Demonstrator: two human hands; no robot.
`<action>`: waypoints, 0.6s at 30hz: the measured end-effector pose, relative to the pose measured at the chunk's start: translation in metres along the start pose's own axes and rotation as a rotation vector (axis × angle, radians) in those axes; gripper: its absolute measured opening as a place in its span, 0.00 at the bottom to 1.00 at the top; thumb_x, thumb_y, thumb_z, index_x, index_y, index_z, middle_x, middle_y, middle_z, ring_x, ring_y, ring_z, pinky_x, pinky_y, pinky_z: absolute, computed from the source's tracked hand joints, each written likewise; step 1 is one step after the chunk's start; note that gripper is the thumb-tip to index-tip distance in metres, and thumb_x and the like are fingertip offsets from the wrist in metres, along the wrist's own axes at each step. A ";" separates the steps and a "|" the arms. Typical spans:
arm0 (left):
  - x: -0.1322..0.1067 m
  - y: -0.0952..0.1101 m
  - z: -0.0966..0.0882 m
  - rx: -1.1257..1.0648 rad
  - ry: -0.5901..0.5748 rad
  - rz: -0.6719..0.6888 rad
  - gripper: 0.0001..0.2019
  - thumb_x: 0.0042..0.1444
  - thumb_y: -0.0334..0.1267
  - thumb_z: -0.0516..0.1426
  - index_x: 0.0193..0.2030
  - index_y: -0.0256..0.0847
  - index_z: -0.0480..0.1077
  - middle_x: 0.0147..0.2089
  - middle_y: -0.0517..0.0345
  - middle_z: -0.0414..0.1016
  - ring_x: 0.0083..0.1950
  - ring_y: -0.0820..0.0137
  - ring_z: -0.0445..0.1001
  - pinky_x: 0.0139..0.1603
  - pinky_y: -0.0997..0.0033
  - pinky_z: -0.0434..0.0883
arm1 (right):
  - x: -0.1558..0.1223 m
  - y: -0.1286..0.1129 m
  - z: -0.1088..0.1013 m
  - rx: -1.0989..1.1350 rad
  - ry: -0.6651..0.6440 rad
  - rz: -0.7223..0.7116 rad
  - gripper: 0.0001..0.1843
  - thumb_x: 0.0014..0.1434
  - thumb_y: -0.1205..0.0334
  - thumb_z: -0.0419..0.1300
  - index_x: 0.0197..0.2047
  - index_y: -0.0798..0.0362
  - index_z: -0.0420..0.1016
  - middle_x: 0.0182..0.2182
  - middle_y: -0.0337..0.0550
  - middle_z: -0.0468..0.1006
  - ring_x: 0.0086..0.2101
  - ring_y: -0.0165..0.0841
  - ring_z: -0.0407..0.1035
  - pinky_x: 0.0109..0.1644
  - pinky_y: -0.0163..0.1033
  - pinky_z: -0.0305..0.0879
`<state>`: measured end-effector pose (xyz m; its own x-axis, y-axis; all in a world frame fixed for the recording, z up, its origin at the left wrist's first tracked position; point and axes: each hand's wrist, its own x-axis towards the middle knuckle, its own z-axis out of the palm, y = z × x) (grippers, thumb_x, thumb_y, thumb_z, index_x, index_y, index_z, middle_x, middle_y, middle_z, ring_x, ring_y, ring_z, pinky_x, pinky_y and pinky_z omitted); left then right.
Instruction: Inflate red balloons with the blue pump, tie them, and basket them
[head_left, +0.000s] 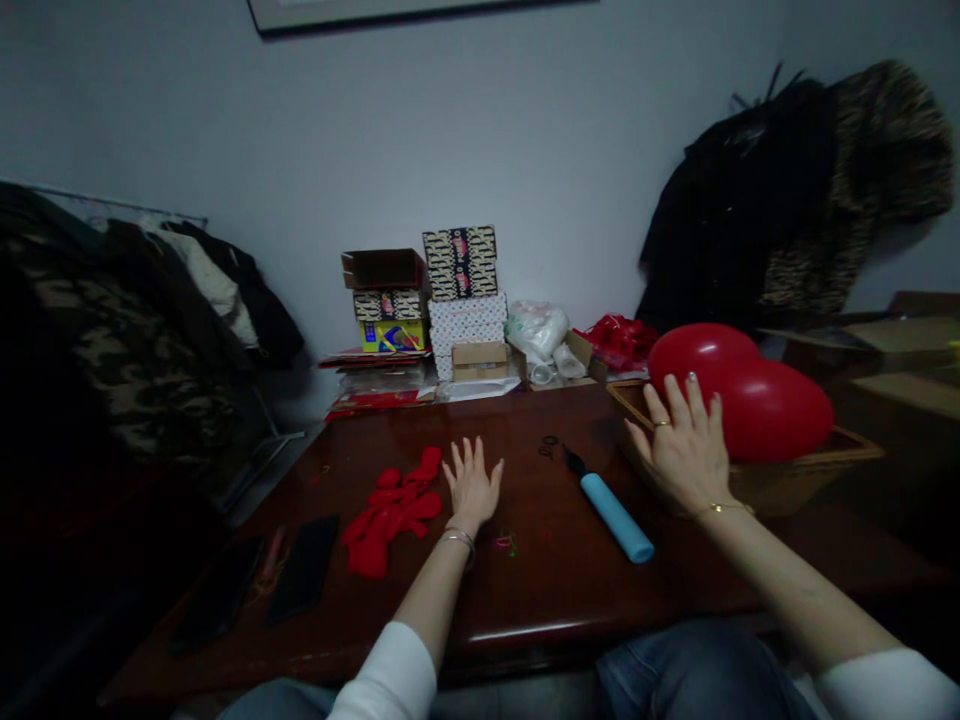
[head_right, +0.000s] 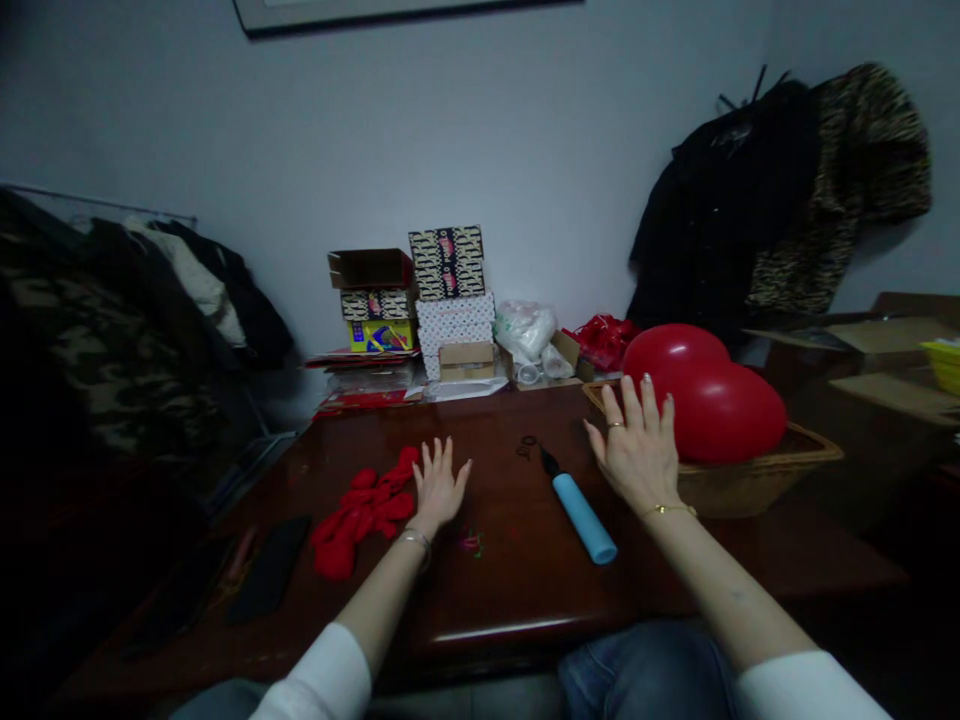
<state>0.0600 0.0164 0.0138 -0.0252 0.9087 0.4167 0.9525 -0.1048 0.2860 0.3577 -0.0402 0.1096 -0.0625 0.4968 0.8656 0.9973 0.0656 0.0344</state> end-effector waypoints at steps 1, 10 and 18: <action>-0.003 -0.014 -0.001 0.013 0.002 -0.019 0.34 0.60 0.56 0.38 0.68 0.37 0.46 0.70 0.46 0.41 0.70 0.51 0.32 0.64 0.41 0.40 | -0.002 -0.010 0.006 0.032 -0.002 -0.020 0.34 0.59 0.53 0.54 0.64 0.59 0.52 0.65 0.58 0.49 0.64 0.50 0.38 0.62 0.62 0.42; -0.031 -0.126 -0.008 0.104 0.011 -0.207 0.35 0.60 0.56 0.40 0.68 0.36 0.47 0.70 0.44 0.42 0.70 0.50 0.35 0.64 0.41 0.40 | -0.044 -0.132 0.064 0.221 -0.153 -0.181 0.29 0.62 0.56 0.50 0.63 0.59 0.53 0.65 0.56 0.49 0.65 0.47 0.35 0.63 0.60 0.41; -0.056 -0.185 -0.016 0.148 0.024 -0.312 0.34 0.61 0.54 0.41 0.68 0.34 0.48 0.70 0.42 0.42 0.70 0.50 0.35 0.63 0.41 0.43 | -0.093 -0.226 0.094 0.345 -0.360 -0.291 0.30 0.61 0.55 0.48 0.64 0.58 0.53 0.65 0.54 0.48 0.65 0.46 0.35 0.64 0.58 0.39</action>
<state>-0.1194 -0.0215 -0.0485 -0.3274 0.8778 0.3498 0.9316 0.2378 0.2750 0.1344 -0.0198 -0.0253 -0.4021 0.6751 0.6185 0.8701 0.4920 0.0287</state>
